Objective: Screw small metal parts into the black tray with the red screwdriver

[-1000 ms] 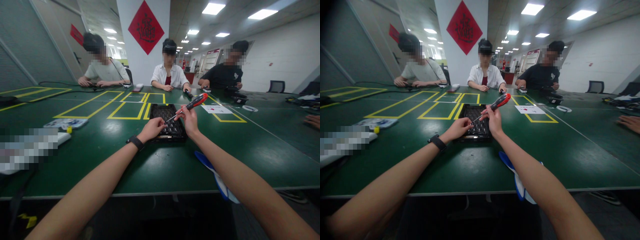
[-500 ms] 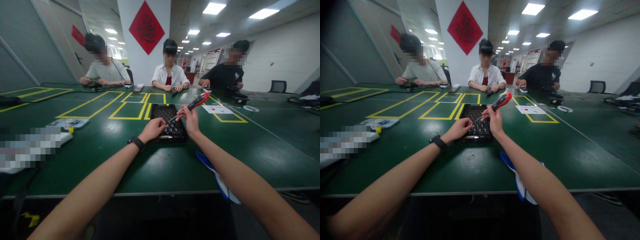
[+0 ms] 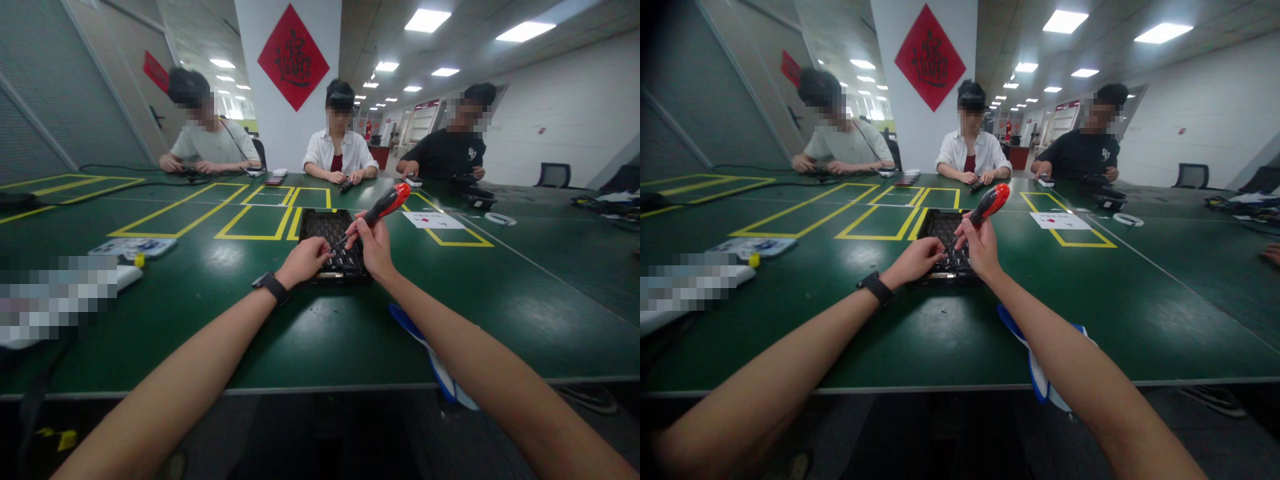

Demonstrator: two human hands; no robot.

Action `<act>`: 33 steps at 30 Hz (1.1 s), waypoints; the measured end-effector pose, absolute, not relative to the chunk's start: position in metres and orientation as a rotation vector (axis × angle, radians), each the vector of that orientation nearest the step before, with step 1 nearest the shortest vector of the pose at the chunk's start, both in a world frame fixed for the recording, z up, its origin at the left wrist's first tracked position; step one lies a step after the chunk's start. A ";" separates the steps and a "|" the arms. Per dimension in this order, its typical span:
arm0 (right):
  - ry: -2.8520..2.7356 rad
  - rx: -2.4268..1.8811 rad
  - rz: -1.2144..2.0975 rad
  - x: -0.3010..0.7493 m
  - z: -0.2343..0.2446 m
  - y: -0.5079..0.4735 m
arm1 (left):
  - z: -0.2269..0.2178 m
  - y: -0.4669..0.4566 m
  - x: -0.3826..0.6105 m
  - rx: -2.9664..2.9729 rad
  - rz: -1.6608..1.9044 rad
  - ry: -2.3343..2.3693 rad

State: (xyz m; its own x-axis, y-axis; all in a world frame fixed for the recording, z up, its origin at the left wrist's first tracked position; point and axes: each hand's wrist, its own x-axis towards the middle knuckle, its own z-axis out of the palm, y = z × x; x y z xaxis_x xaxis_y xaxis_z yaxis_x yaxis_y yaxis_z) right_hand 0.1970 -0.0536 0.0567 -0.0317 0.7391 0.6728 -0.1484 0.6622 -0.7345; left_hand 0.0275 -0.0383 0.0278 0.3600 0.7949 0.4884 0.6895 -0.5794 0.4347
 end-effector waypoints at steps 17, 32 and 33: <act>-1.249 -0.631 0.861 0.200 0.047 -0.040 | 0.027 -0.036 0.026 2.353 0.949 1.174; -0.939 -0.774 0.992 0.207 0.040 -0.025 | 0.042 -0.051 0.031 2.520 0.973 1.151; -0.953 -0.771 0.991 0.207 0.040 -0.025 | 0.044 -0.053 0.031 2.569 0.961 1.145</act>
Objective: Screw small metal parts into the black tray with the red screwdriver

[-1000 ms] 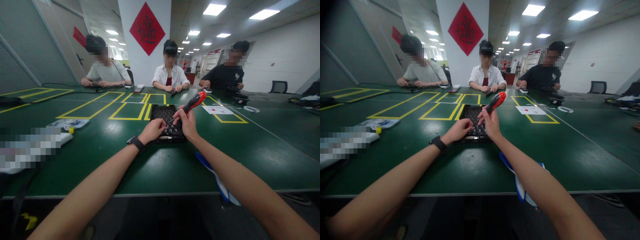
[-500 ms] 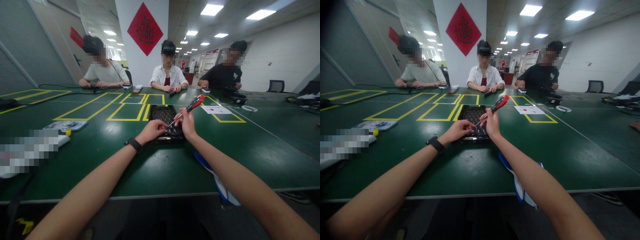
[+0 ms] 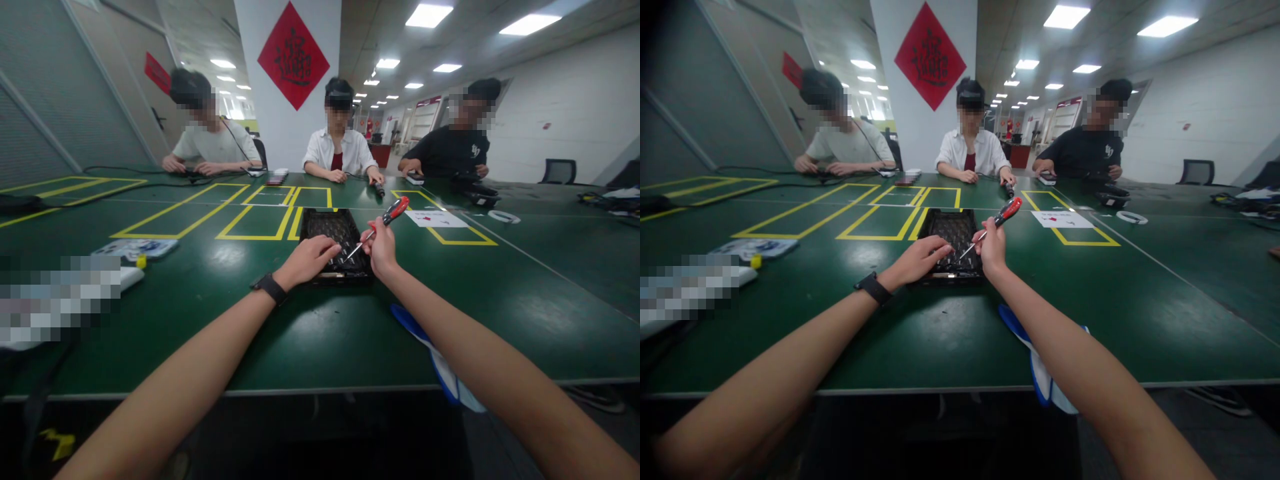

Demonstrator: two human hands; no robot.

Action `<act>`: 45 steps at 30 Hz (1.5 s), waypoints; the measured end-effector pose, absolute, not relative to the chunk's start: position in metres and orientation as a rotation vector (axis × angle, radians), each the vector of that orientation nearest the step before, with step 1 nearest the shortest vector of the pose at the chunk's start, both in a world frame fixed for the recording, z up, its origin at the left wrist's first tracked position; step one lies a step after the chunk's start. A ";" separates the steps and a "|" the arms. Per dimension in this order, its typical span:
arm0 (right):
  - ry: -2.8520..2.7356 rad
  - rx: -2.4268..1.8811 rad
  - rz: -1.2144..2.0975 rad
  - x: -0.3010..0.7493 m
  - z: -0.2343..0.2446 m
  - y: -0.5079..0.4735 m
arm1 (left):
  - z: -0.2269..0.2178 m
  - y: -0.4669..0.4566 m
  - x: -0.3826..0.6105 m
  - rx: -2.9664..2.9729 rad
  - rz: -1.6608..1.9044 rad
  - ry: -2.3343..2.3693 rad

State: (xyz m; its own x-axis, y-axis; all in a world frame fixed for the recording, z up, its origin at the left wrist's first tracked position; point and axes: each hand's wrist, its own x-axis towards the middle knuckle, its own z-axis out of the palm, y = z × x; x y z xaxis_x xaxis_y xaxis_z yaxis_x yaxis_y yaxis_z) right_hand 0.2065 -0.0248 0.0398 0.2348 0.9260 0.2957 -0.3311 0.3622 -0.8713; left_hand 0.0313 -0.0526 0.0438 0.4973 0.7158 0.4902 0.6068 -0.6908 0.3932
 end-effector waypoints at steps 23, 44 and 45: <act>-1.308 -0.712 0.945 0.203 0.041 -0.032 | 0.055 -0.062 0.033 2.627 0.760 0.966; -1.298 -0.721 0.967 0.203 0.044 -0.035 | 0.053 -0.063 0.033 2.460 0.845 0.967; -1.299 -0.717 0.963 0.203 0.044 -0.035 | 0.053 -0.063 0.032 2.470 0.849 0.961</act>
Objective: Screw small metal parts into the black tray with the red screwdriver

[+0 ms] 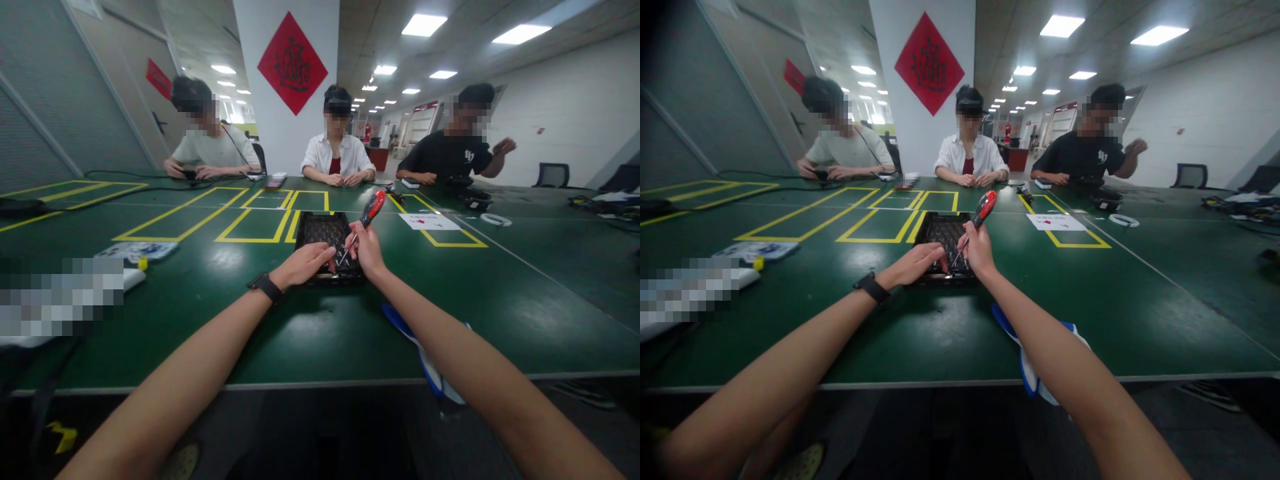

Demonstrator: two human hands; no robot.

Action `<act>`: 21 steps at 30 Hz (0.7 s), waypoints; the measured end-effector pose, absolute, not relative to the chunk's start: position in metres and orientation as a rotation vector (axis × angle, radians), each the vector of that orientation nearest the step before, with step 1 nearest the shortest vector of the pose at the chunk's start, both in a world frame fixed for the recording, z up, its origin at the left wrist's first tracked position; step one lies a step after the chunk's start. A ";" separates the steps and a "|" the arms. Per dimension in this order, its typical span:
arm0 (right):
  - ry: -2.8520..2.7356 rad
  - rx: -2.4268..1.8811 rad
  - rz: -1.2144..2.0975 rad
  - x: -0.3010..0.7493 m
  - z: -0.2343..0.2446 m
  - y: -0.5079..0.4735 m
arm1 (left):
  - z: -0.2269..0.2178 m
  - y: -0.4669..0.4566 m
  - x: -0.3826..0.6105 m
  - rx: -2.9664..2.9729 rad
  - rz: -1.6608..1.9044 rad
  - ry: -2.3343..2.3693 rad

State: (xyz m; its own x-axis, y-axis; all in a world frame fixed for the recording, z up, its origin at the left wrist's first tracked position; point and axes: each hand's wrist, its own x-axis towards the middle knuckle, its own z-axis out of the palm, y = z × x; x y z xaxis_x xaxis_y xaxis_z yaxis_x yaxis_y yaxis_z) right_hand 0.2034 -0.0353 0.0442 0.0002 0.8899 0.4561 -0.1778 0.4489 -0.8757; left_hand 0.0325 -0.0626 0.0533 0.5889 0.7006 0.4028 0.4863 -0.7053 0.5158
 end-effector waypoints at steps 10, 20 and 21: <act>-1.292 -0.717 0.949 0.203 0.044 -0.035 | 0.055 -0.065 0.032 2.478 0.816 0.999; -1.297 -0.713 0.952 0.204 0.042 -0.033 | 0.053 -0.062 0.033 2.494 0.811 0.941; -1.298 -0.713 0.953 0.204 0.042 -0.033 | 0.053 -0.062 0.033 2.495 0.809 0.937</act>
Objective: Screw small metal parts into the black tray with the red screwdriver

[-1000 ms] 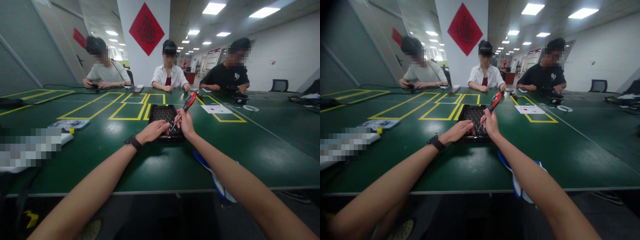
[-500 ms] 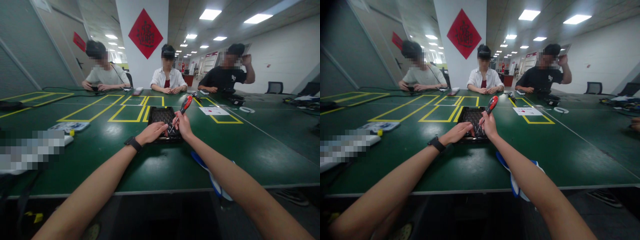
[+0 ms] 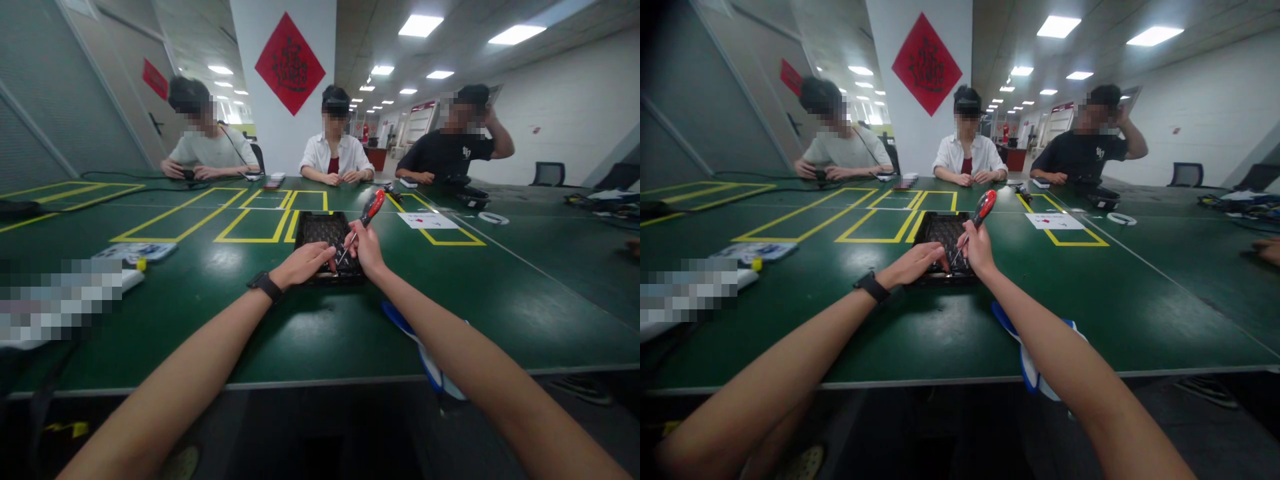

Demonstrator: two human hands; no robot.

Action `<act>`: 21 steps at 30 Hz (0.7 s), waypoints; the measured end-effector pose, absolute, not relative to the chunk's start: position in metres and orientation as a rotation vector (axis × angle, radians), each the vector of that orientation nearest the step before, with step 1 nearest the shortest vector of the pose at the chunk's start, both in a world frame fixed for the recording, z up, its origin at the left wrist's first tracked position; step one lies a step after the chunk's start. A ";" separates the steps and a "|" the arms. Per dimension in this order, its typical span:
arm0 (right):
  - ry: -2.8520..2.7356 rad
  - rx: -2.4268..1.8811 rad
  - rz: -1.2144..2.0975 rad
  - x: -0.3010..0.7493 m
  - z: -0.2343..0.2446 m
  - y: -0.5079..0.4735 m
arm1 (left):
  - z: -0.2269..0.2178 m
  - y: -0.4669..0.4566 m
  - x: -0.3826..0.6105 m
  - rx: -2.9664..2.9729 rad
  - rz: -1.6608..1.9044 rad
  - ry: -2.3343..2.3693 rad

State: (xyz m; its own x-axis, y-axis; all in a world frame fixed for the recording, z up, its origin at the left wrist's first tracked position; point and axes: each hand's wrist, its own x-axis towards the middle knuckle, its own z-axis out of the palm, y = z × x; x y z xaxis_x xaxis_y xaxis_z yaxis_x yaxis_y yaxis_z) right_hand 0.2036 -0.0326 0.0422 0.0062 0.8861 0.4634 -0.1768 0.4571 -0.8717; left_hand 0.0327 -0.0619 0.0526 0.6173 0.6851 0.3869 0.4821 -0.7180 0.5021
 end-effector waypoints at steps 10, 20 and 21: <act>-1.254 -0.705 0.920 0.205 0.042 -0.032 | 0.053 -0.062 0.032 2.553 0.818 0.926; -1.348 -0.681 0.807 0.194 0.052 -0.053 | 0.052 -0.061 0.038 2.744 0.981 1.095; -1.362 -0.677 0.796 0.193 0.052 -0.055 | 0.050 -0.060 0.039 2.700 0.994 1.094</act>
State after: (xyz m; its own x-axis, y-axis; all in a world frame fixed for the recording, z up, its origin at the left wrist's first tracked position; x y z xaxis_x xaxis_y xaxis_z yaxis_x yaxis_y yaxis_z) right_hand 0.1927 -0.0550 0.0524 0.0325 0.8171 0.5756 -0.0999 0.5757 -0.8115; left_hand 0.0393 -0.0602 0.0501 0.5392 0.6433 0.5435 0.6021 -0.7457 0.2852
